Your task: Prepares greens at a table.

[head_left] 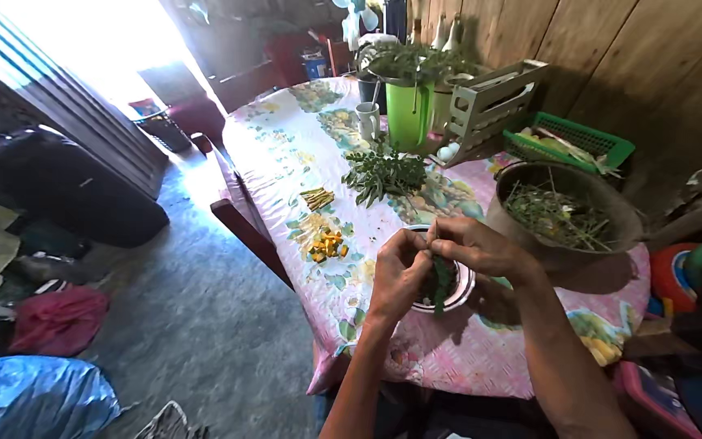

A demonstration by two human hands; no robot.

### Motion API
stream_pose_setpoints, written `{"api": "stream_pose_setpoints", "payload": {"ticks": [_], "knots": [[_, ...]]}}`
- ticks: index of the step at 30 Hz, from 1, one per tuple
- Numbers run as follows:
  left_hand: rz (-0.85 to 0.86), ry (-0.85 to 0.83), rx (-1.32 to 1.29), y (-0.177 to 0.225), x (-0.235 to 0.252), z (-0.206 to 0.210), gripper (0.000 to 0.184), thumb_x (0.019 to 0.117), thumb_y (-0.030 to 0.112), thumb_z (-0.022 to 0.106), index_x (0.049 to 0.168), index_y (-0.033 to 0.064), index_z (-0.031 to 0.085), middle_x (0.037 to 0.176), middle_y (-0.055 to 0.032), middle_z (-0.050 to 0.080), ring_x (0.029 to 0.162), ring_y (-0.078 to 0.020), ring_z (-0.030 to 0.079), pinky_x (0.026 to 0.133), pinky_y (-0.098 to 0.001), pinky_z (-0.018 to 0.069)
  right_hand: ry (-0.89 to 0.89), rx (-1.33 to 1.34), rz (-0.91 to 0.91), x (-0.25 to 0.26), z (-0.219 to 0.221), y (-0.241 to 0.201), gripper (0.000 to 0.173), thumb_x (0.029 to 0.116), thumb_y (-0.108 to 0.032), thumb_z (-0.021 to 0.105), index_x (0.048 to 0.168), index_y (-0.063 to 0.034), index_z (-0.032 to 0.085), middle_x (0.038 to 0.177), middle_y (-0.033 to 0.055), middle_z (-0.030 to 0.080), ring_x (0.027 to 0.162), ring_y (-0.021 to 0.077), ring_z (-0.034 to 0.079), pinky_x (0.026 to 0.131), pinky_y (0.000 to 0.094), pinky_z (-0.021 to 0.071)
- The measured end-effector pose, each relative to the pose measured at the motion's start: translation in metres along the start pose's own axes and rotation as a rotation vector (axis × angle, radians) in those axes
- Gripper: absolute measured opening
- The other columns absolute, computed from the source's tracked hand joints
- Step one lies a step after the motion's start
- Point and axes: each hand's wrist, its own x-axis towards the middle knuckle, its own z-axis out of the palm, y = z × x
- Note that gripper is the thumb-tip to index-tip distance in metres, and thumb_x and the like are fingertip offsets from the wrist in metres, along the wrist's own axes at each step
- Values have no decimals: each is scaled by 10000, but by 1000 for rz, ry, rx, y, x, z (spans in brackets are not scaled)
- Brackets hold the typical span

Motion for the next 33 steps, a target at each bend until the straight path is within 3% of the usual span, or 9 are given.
{"api": "stream_pose_setpoints", "payload": {"ticks": [10,11,14,17,20,23,26,28,33], "knots": [[-18,-2,-10,-1,-6,-7,61,919,57,580,962,72,619,793,-53,611,648,-141,598,594,-302,546,95,-29,-15,-19,-4,-10,158,1018,-134,485,971,-49,609,694,50,554,503,106,494,439,218,434],[-23,-2,-49,-1,-6,-9,62,926,61,581,975,69,618,810,-61,620,661,-153,619,623,-326,574,119,-26,-27,-21,-6,-9,163,1019,-131,482,965,-49,612,711,50,573,523,108,519,458,219,460],[-37,-40,-222,-1,-5,-14,82,967,69,615,1044,50,637,894,-98,657,753,-187,676,727,-369,613,175,27,-45,-23,-11,-9,192,1026,-106,426,997,-50,607,903,59,670,743,137,645,664,265,571],[-45,-97,-391,0,-5,-16,114,963,54,655,1077,52,647,931,-109,670,792,-191,695,786,-382,622,229,258,-3,-23,-7,-12,218,1042,-144,382,1003,-58,578,840,80,633,640,147,613,569,274,556],[-37,-95,-444,2,-5,-15,120,957,34,658,1076,51,645,922,-114,673,769,-190,700,759,-369,627,152,381,52,-16,-4,-16,245,1041,-140,357,1023,-52,585,762,73,570,533,125,562,462,266,536],[-48,-75,-451,5,-4,-15,130,963,37,656,1092,54,647,947,-110,668,770,-177,691,745,-346,621,127,245,86,-9,4,-19,264,1035,-122,367,1032,-54,621,733,60,578,500,94,499,398,197,413],[-56,-58,-454,8,-4,-16,130,968,30,651,1093,58,627,938,-111,676,766,-169,696,734,-330,619,119,226,83,-2,10,-17,229,1037,-144,411,1046,-63,625,758,51,569,519,94,513,401,206,435],[-60,-51,-452,9,-4,-17,129,965,20,650,1086,55,622,926,-114,676,753,-166,696,718,-323,620,130,169,40,-1,12,-19,162,1031,-158,492,1051,-74,629,733,33,562,465,71,451,372,190,374],[-56,-45,-426,11,-5,-18,108,949,15,681,1045,53,652,955,-108,671,746,-159,685,694,-313,618,200,92,4,1,18,-25,133,1000,-86,614,1088,-54,709,843,24,663,488,50,476,388,171,394]]}}
